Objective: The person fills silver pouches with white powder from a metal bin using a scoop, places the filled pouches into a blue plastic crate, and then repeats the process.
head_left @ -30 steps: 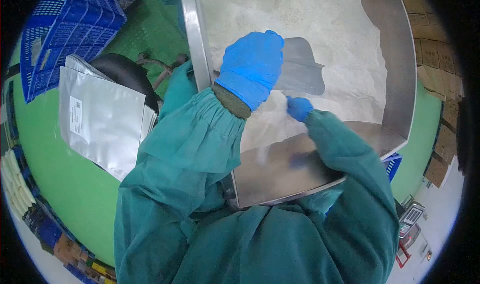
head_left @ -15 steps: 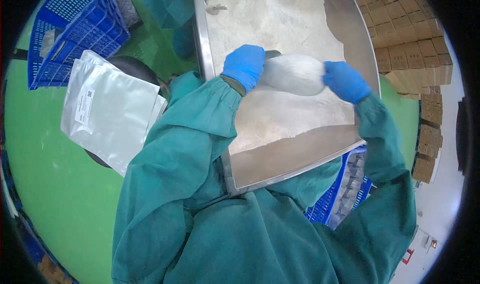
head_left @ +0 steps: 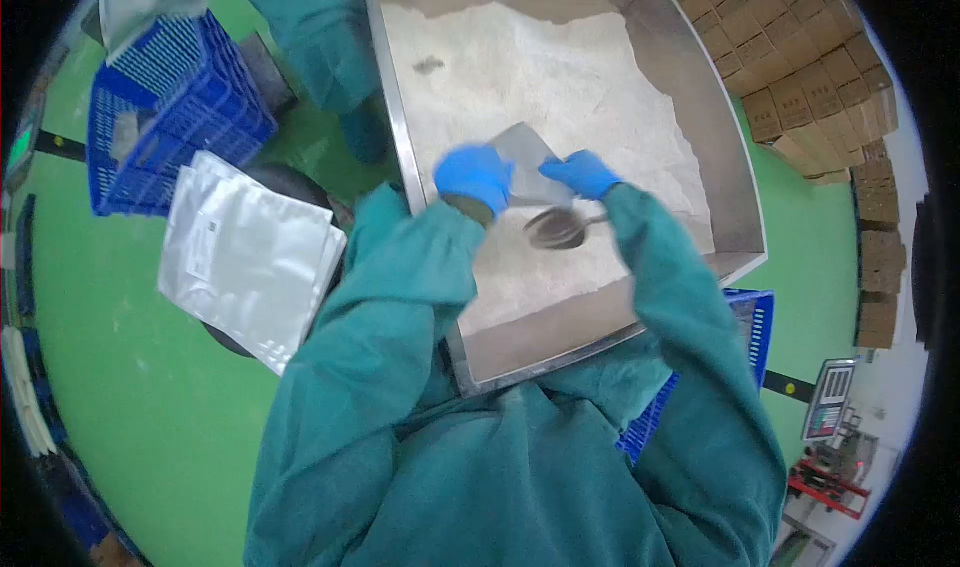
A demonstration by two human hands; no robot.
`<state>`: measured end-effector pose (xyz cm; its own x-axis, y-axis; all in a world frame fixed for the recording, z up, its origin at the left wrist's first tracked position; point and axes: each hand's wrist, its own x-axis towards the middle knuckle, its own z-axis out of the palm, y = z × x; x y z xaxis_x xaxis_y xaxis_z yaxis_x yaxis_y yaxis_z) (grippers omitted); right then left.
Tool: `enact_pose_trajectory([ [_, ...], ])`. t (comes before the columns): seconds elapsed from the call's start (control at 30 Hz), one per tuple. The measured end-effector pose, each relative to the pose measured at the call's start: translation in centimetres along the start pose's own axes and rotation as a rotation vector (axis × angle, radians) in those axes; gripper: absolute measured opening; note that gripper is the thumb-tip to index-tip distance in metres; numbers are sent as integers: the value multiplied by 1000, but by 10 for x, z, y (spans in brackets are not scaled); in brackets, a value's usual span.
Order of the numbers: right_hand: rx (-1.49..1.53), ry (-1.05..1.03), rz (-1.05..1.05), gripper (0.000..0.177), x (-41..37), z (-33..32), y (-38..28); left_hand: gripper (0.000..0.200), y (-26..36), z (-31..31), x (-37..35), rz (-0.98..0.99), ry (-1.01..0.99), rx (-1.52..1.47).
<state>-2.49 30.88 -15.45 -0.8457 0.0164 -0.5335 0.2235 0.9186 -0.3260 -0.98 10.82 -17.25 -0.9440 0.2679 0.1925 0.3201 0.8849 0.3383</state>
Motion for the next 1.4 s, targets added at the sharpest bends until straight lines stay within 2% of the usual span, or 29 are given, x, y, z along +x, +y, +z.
enact_pose_trajectory([
  [0.07,119,84,27,54,20,-3,4,23,-10,-24,14,65,120,245],
  [0.13,101,114,-354,43,-7,-48,13,30,-53,-102,63,537,-830,121],
  [0.17,403,31,5,34,-35,-76,3,35,-44,-122,63,454,-724,63],
  [0.23,287,236,-233,28,-90,-105,1,46,-8,-172,48,273,-526,-41],
  [0.27,297,258,-210,28,-106,-97,13,49,20,-201,22,173,-439,-84],
  [0.3,62,189,-289,25,-116,-96,27,53,27,-205,1,209,-451,-163],
  [0.33,94,144,-300,20,-146,-94,34,52,14,-179,-22,454,-249,-53],
  [0.37,126,97,-310,17,-176,-94,40,31,21,-170,-53,563,-248,94],
  [0.4,-409,348,-846,21,-168,-62,74,11,29,-161,-83,676,-233,235],
  [0.43,-433,82,-581,24,-191,-47,64,12,23,-132,-108,814,-216,445],
  [0.47,-483,66,-609,23,-197,-29,73,26,28,-108,-135,755,-97,437],
  [0.5,-531,50,-637,21,-203,-10,83,26,43,-110,-151,674,-324,369],
  [0.53,-460,93,-675,26,-204,1,94,25,52,-113,-158,795,-423,375],
  [0.57,-220,-20,-332,29,-221,-5,91,24,62,-124,-160,685,-516,46],
  [0.6,-212,27,-301,29,-237,-14,90,23,71,-137,-164,574,-591,-288],
  [0.63,-112,48,-175,32,-249,-21,87,23,78,-145,-155,608,-579,-279],
  [0.7,-15,78,-53,36,-276,-43,81,14,89,-164,-119,1215,-363,21],
  [0.77,-36,533,-137,40,-314,-69,77,11,103,-186,-85,1041,-365,92],
  [0.83,-66,853,-317,42,-379,-100,47,10,128,-213,-54,821,-458,-129],
  [0.9,-223,847,-456,39,-380,-89,40,11,163,-234,-35,1206,-203,11],
  [0.93,-369,824,-600,37,-376,-84,35,10,177,-234,-25,1229,-194,21],
  [1.0,-251,713,-535,35,-342,-85,37,11,195,-225,-1,1294,-55,-60],
  [1.07,-133,640,-523,32,-339,-88,42,16,219,-260,-6,1029,-117,-171],
  [1.1,-153,697,-472,31,-371,-99,41,19,227,-309,-27,714,-307,-175],
  [1.17,-203,869,-505,29,-446,-111,55,29,195,-338,-16,454,-200,-569],
  [1.23,-134,749,-129,24,-552,-118,35,35,177,-340,-31,307,-160,-840],
  [1.3,-216,799,-78,22,-600,-108,42,41,175,-313,-53,331,-202,-783],
  [1.37,-284,774,33,22,-638,-106,41,46,192,-288,-71,560,-435,-613],
  [1.4,-333,742,207,22,-642,-101,59,55,194,-285,-71,471,-711,-676],
])
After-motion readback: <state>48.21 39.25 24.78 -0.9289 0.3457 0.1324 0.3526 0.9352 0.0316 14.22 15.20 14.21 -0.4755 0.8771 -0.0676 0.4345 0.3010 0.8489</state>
